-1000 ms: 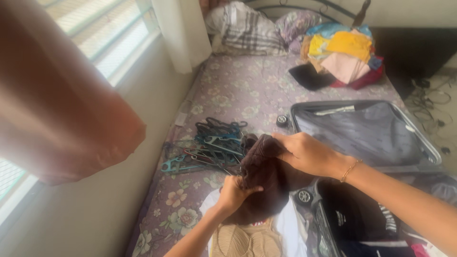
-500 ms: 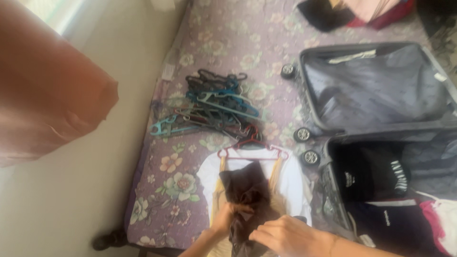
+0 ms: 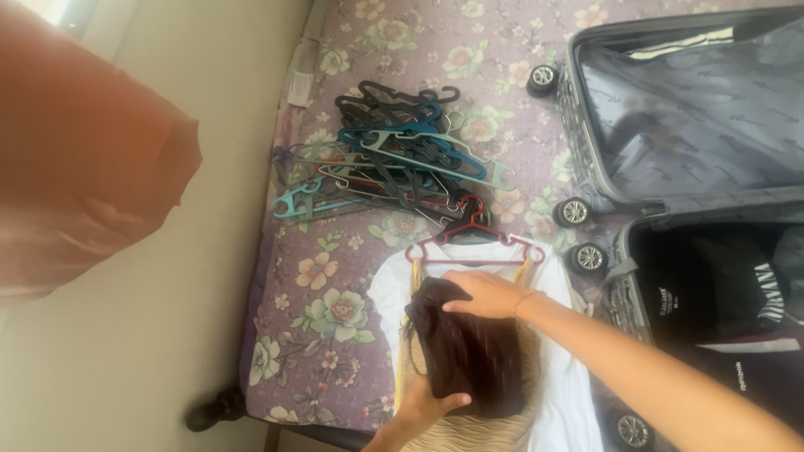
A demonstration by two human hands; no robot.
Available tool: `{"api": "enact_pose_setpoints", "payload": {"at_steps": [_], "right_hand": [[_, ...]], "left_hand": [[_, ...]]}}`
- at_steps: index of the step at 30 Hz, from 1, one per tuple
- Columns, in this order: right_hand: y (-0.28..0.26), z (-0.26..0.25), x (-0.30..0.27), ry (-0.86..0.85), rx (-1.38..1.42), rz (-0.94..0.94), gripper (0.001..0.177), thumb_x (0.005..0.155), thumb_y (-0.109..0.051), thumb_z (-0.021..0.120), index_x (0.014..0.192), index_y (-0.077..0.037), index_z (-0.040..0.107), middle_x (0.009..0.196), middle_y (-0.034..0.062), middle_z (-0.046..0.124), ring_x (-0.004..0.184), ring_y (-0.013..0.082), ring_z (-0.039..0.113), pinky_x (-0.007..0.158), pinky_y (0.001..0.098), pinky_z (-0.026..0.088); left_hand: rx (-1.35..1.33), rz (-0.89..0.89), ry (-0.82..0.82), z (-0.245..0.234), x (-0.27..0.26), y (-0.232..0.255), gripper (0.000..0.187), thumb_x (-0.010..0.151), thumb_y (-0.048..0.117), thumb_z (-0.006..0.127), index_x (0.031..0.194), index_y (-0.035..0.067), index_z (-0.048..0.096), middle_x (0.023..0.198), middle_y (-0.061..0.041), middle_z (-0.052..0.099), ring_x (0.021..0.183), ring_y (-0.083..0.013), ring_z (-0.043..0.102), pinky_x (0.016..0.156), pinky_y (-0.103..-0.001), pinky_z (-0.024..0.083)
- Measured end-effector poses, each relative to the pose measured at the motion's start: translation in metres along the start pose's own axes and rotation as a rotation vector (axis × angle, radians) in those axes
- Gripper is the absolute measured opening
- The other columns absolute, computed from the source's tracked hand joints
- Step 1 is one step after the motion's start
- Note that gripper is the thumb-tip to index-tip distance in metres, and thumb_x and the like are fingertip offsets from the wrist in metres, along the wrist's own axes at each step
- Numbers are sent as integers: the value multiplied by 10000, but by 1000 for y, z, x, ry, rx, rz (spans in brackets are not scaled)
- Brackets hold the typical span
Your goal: The person folds several garments, including a black top, a pink top, a white top, a brown top, and a beige top, and places them into an open suitcase on a bed. The person removes each garment from a hanger before folding and packing it.
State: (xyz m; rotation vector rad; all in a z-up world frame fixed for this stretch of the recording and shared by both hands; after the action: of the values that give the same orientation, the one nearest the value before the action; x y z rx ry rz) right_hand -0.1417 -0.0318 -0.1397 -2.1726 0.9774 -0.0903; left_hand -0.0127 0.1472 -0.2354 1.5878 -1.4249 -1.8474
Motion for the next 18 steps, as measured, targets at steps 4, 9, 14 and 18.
{"api": "enact_pose_setpoints", "payload": {"at_steps": [4,9,14,18], "right_hand": [[40,31,-18,364,-85,114,596,811,-235,746,1333,-40,535,1362,289,532,1222,469,486,998,507,385],[83,108,-114,896,165,854,624,858,-209,692,1419,-2,513,1391,219,545,1340,391,498,1163,491,385],[86,210,-206,999,613,1548,1094,704,-472,925,1449,93,357,1475,286,367,1384,417,371,1138,536,338],[79,231,-198,924,1002,1248,1140,711,-412,946,1495,64,269,1537,265,312,1411,376,347,1115,522,346]], "left_hand": [[-31,-281,40,4,9,-39,531,1007,440,670,1094,-83,694,853,-203,705,845,-352,712,770,-453,561],[-60,36,295,-4,26,-43,729,1002,552,593,1229,-137,516,977,-220,717,984,-291,716,906,-371,546],[-11,-440,178,13,44,-104,776,970,607,544,1210,-110,715,1121,-243,767,1130,-268,718,1014,-316,525],[-431,-361,262,29,66,-128,723,955,505,621,1345,-104,630,1346,-219,717,1255,-270,670,1074,-324,497]]}}
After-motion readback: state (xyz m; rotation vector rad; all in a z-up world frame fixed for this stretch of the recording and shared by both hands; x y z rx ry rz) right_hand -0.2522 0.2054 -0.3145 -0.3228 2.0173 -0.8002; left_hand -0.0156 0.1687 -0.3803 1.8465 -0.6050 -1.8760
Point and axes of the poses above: each hand's wrist, its own x-axis towards the middle knuckle, its own z-axis out of the palm, y = z × x, the point moved 7 cm from there along x, towards the middle knuckle
